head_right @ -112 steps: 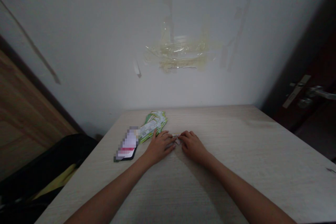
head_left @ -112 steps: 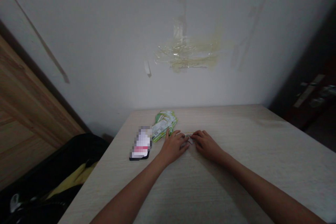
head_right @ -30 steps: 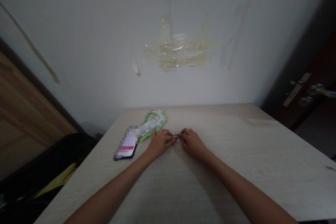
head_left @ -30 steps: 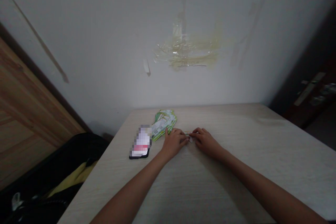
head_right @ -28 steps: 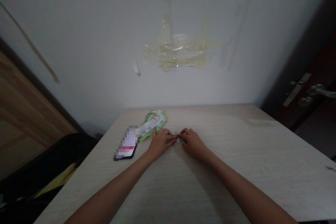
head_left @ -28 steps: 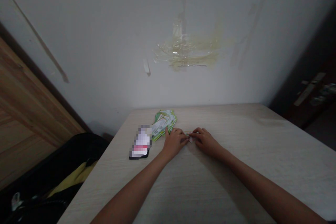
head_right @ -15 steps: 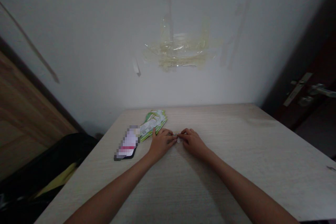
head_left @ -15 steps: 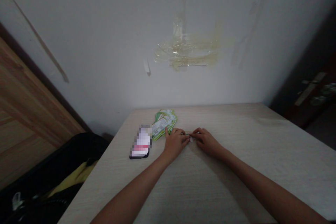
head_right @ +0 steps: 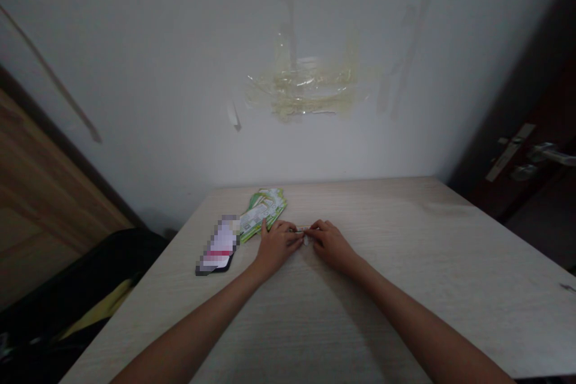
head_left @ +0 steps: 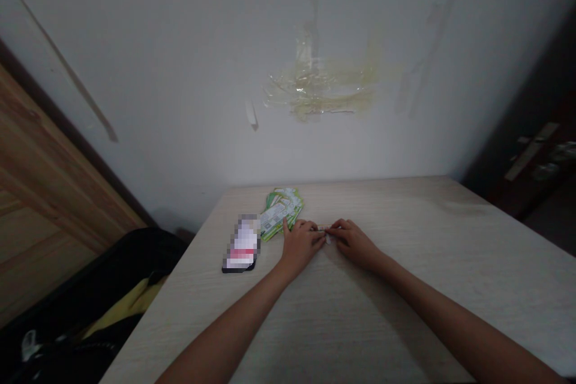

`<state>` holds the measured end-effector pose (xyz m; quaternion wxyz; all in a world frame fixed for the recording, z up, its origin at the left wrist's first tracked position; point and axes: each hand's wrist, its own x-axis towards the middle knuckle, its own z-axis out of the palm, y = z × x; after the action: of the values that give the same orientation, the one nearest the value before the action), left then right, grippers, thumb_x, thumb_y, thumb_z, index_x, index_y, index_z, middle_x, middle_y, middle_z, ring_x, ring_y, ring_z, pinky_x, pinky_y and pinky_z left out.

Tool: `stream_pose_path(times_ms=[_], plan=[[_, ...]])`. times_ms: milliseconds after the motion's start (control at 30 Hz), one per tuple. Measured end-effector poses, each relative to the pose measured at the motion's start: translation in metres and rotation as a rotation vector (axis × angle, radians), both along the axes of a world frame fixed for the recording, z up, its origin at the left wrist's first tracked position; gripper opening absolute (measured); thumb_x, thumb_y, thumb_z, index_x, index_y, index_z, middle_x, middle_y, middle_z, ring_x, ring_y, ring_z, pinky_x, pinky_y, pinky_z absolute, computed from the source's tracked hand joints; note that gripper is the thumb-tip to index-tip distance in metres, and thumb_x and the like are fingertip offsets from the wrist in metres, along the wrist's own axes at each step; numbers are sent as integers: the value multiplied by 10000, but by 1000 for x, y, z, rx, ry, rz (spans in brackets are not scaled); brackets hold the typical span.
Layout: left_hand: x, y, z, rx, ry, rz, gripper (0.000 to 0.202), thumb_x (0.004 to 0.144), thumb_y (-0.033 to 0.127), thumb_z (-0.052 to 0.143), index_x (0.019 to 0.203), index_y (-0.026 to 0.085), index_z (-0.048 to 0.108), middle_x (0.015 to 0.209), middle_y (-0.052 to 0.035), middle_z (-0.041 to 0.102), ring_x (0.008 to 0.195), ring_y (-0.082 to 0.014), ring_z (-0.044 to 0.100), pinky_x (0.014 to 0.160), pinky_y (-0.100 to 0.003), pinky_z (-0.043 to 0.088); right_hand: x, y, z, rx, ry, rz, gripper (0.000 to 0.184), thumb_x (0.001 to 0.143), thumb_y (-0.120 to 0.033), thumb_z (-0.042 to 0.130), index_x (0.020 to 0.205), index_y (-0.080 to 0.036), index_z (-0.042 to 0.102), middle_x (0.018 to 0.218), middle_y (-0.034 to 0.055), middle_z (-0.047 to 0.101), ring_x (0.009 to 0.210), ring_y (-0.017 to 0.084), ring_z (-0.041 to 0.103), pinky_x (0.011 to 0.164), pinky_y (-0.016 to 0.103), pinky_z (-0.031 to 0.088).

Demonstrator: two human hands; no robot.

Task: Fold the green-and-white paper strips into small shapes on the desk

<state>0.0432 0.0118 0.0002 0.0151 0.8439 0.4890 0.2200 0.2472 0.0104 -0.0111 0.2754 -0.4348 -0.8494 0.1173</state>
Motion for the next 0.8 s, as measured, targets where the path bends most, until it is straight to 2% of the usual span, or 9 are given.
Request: stream_pose_path(times_ms=[167, 267, 433, 567, 800], plan=[[0, 1, -2, 15, -32, -3, 149, 881, 399, 615, 1009, 401, 693, 1064, 40, 662, 1120, -221, 511, 1091, -685, 43, -3, 0, 0, 2, -32, -20, 469, 814, -59, 501, 1231, -223, 637, 1088, 85, 607, 999, 203, 522, 943, 353, 435], [0, 1, -2, 38, -69, 7, 174, 856, 381, 650, 1025, 343, 674, 1052, 31, 666, 1163, -229, 500, 1101, -672, 56, -5, -1, 3, -2, -66, -36, 454, 807, -57, 510, 1212, -207, 648, 1085, 91, 609, 1003, 207, 519, 946, 354, 431], [1, -2, 2, 56, -80, -7, 100, 870, 348, 630, 929, 296, 692, 1067, 14, 659, 1186, -241, 485, 1121, -644, 21, -6, -4, 7, 7, -76, -37, 459, 818, -58, 501, 1228, -211, 636, 1081, 87, 610, 990, 205, 519, 940, 350, 431], [3, -1, 4, 6, -95, 4, 110, 872, 343, 620, 848, 293, 715, 1050, 16, 665, 1141, -227, 500, 1119, -639, 3, -5, -4, 7, 9, -79, -35, 458, 827, -66, 497, 1238, -219, 630, 1085, 89, 609, 997, 207, 519, 936, 356, 433], [6, 5, 7, -79, -103, 41, 102, 841, 359, 652, 823, 289, 724, 1115, 11, 664, 1153, -230, 493, 1109, -651, 39, -4, -3, 4, 9, -70, -31, 489, 814, -50, 487, 1247, -232, 625, 1083, 81, 607, 991, 202, 514, 933, 353, 432]])
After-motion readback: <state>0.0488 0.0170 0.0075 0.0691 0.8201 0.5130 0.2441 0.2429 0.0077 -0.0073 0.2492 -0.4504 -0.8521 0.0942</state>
